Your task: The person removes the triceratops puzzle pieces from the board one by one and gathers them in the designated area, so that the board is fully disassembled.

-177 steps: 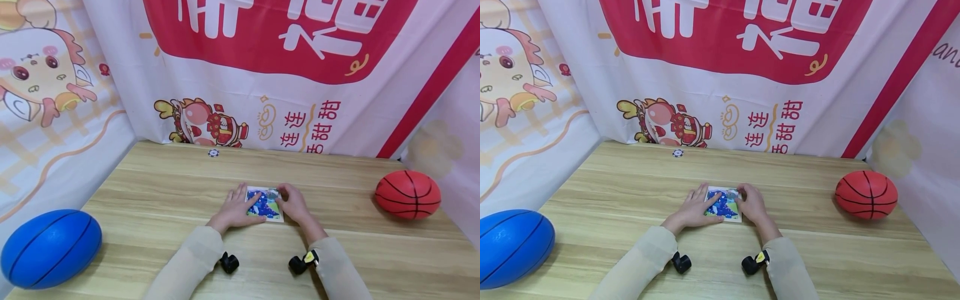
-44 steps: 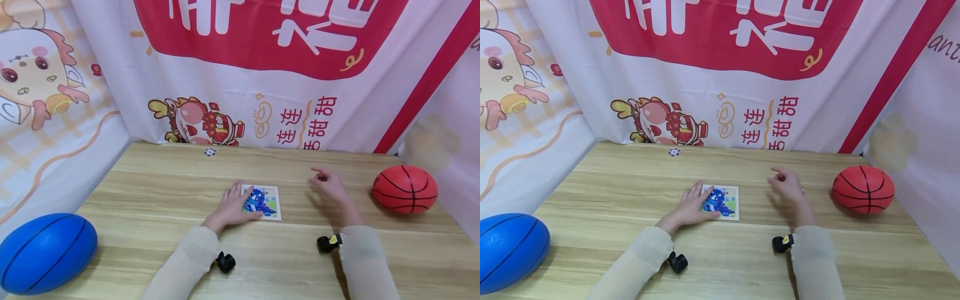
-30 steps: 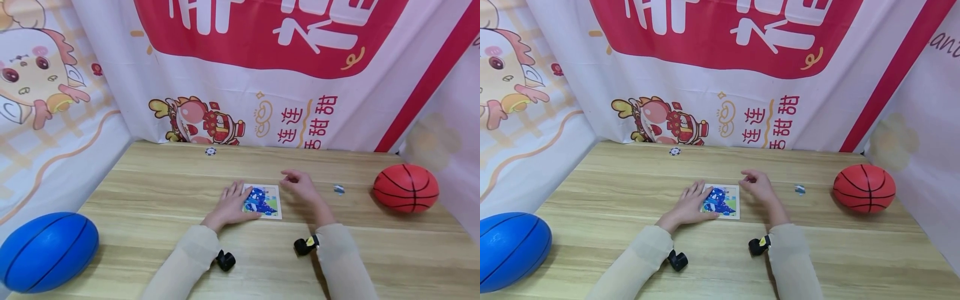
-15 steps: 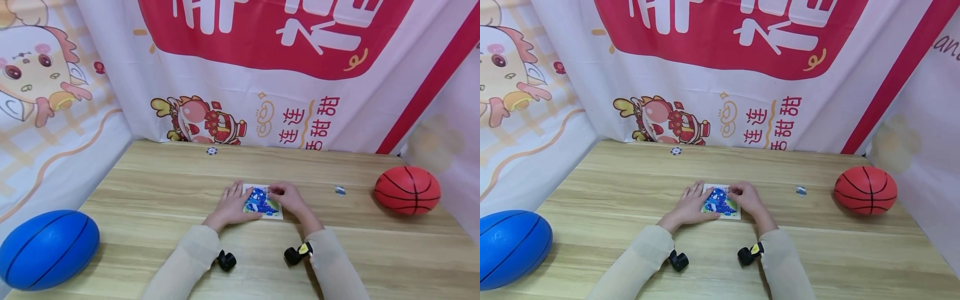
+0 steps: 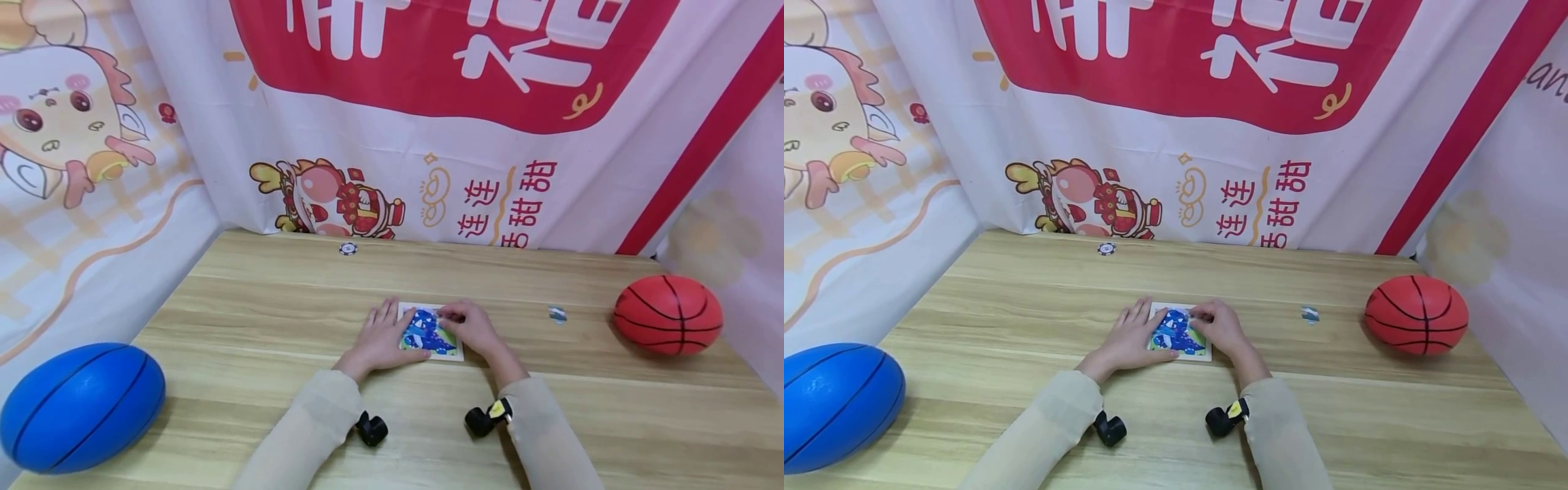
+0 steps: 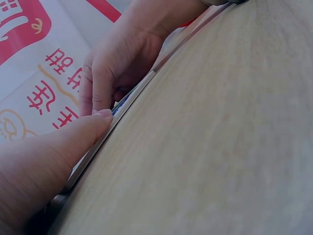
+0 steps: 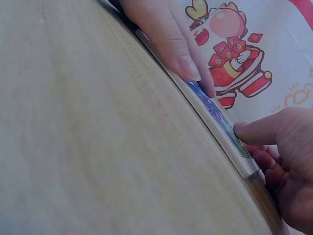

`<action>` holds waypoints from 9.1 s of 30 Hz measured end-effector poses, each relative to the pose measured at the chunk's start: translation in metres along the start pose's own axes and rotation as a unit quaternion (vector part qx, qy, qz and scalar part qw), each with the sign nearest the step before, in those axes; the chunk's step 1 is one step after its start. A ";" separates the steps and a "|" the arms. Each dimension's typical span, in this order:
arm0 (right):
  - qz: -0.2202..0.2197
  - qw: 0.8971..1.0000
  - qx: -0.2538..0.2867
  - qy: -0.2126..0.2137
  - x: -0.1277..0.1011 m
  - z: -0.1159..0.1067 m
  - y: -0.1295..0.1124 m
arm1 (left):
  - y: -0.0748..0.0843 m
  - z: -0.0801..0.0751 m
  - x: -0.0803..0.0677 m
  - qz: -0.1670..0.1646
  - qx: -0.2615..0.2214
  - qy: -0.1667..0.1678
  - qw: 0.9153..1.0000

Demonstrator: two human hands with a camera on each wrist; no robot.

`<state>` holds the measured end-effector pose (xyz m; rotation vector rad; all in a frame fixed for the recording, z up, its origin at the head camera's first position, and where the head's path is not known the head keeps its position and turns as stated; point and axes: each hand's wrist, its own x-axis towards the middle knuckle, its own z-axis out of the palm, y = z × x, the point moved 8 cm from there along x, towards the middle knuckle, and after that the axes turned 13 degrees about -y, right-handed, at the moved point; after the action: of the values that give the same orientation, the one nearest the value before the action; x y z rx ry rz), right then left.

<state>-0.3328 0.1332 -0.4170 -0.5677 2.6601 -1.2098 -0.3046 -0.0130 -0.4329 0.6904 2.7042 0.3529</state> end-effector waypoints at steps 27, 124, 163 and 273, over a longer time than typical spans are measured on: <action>0.041 0.999 -0.036 -0.005 0.006 0.006 -0.005 | -0.002 0.000 0.002 -0.012 -0.008 -0.011 1.000; 0.032 0.997 -0.007 0.066 -0.043 -0.104 0.033 | 0.004 -0.001 -0.001 -0.007 0.000 -0.024 1.000; 0.036 0.991 -0.071 0.109 -0.057 -0.122 0.099 | 0.001 0.000 -0.002 -0.011 0.002 -0.023 1.000; 0.047 0.996 -0.059 0.044 0.014 0.028 -0.030 | -0.021 -0.010 -0.006 -0.005 -0.032 -0.011 0.999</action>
<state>-0.3293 0.0907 -0.4128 -0.4085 2.8122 -1.0810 -0.3123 -0.0349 -0.4291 0.6577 2.6625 0.4257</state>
